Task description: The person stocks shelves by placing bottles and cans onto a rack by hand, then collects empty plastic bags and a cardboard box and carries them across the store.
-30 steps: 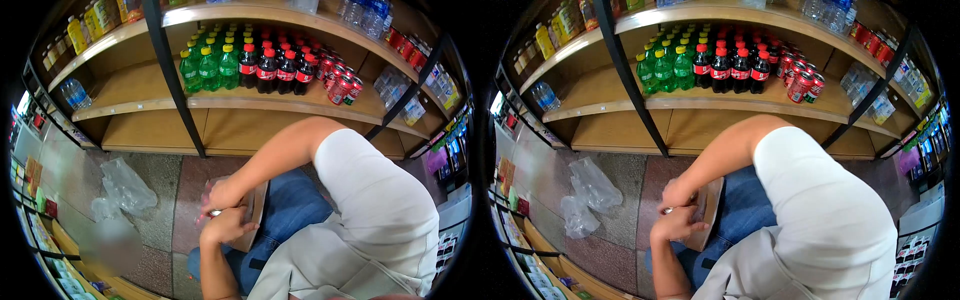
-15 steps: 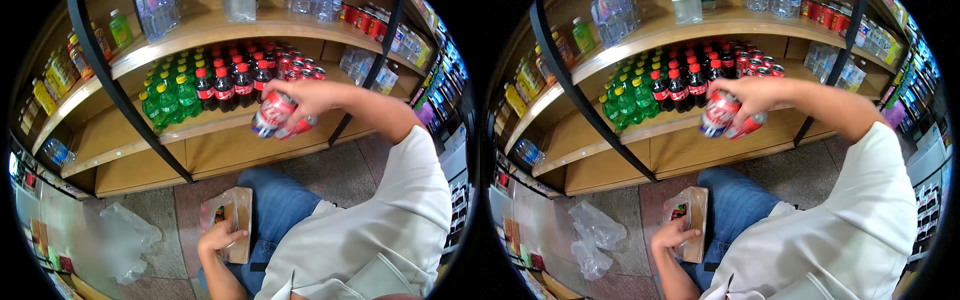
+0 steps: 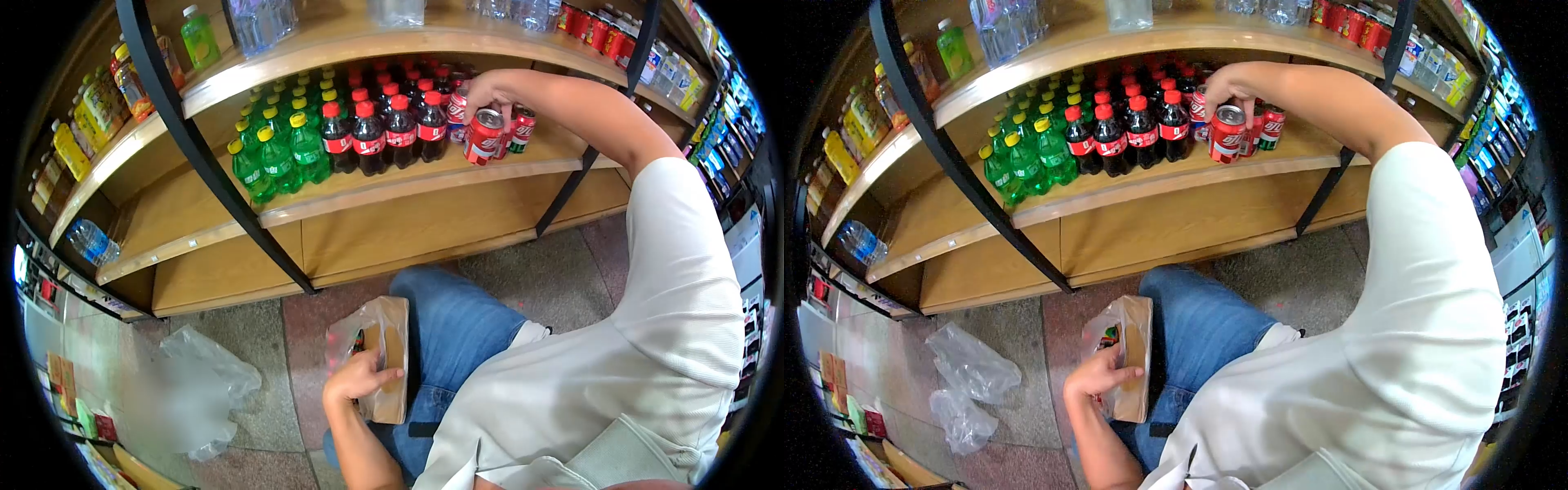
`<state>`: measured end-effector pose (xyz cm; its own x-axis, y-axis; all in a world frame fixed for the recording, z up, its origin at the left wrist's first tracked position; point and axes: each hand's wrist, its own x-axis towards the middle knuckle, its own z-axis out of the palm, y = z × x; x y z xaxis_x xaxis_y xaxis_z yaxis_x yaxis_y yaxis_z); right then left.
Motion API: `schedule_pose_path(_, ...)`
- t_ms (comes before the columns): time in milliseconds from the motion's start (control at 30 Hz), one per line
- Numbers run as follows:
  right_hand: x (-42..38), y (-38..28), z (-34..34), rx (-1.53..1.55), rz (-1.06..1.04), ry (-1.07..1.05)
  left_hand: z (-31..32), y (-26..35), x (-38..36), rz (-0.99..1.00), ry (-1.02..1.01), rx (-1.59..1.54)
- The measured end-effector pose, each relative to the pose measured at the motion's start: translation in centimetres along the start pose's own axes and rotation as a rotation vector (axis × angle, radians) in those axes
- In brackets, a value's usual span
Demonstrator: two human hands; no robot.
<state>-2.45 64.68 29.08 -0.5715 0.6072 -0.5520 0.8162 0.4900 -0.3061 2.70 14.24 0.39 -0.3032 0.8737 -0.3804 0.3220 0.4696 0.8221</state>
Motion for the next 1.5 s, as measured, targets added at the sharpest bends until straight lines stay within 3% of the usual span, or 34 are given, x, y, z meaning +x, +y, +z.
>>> schedule_pose_path(67, 1.7, -0.7, -0.4, -0.053, 0.063, -0.106, 0.3, -0.7, 0.1, 0.07, 0.037, 0.001)
schedule_pose_path(333, 4.4, -2.1, 0.0, -0.209, 0.012, -0.11, -0.4, 1.3, -0.5, -0.003, 0.04, -0.067)
schedule_pose_path(400, 4.3, -1.6, 0.0, -0.282, -0.022, 0.084, 0.3, -0.1, -0.1, -0.019, 0.042, -0.096)
schedule_pose_path(533, 3.0, -1.1, 0.0, -0.278, -0.083, 0.196, 0.1, -0.5, -0.1, -0.029, 0.023, -0.126)
schedule_pose_path(700, 2.6, -0.2, -0.5, -0.147, -0.195, 0.128, 0.3, -0.6, -0.1, -0.007, 0.039, -0.195)
schedule_pose_path(767, 2.8, 0.0, 0.2, -0.125, -0.276, 0.218, -0.2, 0.5, -0.4, -0.018, 0.028, -0.169)
schedule_pose_path(800, 2.8, 0.0, 0.9, -0.126, -0.336, 0.264, -0.6, 2.1, -0.5, 0.021, 0.043, 0.016)
schedule_pose_path(867, 1.4, 0.6, 0.7, -0.363, -0.344, 0.41, 0.2, 4.2, -0.1, 0.126, 0.128, 0.287)
schedule_pose_path(900, 2.3, -2.6, 4.2, -0.758, -0.537, 0.459, 4.3, 4.3, -2.3, 0.08, 0.226, 0.269)
schedule_pose_path(967, -4.2, 0.4, 2.3, -0.816, -0.44, 0.751, 4.7, 5.7, 0.3, 0.285, 0.223, 0.502)
schedule_pose_path(1000, -4.8, -0.3, 5.8, -0.721, -0.912, 0.779, 7.5, 5.7, -1.8, 0.357, 0.538, 0.449)
schedule_pose_path(1033, -9.1, 0.2, 7.1, -0.622, -0.905, 0.584, 7.0, 7.9, -0.8, 0.06, 0.53, 0.395)
schedule_pose_path(1067, -12.2, 0.4, 9.3, -0.306, -0.996, 0.236, 6.5, 9.4, -0.5, 0.054, 0.506, 0.403)
schedule_pose_path(1100, -14.4, -0.7, 13.6, -0.301, -1.157, 0.105, 7.6, 9.9, 0.0, -0.078, 0.635, 0.539)
schedule_pose_path(1200, -16.9, -4.1, 24.0, -0.388, -1.359, -0.724, 11.5, 10.2, 3.2, -0.245, 0.748, 0.491)
schedule_pose_path(1233, -15.3, -3.9, 28.4, -0.472, -1.472, -0.761, 11.9, 11.0, 3.1, -0.256, 0.751, 0.491)
schedule_pose_path(1267, -13.2, -4.2, 33.2, -0.636, -1.352, -0.846, 12.1, 11.7, 2.8, -0.301, 0.771, 0.761)
schedule_pose_path(1300, -13.7, -6.7, 37.7, -0.947, -1.027, -0.914, 12.4, 11.5, 2.7, -0.362, 0.781, 1.03)
schedule_pose_path(1333, -11.2, -6.8, 43.1, -1.228, -0.949, -0.975, 12.8, 11.9, 3.3, -0.359, 0.742, 0.89)
schedule_pose_path(1367, -7.5, -4.7, 49.5, -1.326, -0.981, -0.84, 13.6, 11.9, 3.6, -0.379, 0.829, 0.979)
schedule_pose_path(1433, -4.3, -4.3, 55.8, -1.419, -1.054, -0.715, 13.9, 11.7, 4.8, -0.443, 0.906, 1.077)
schedule_pose_path(1500, -4.5, -5.0, 58.9, -0.987, -1.654, -0.146, 14.2, 11.1, 4.7, -0.434, 0.697, 0.73)
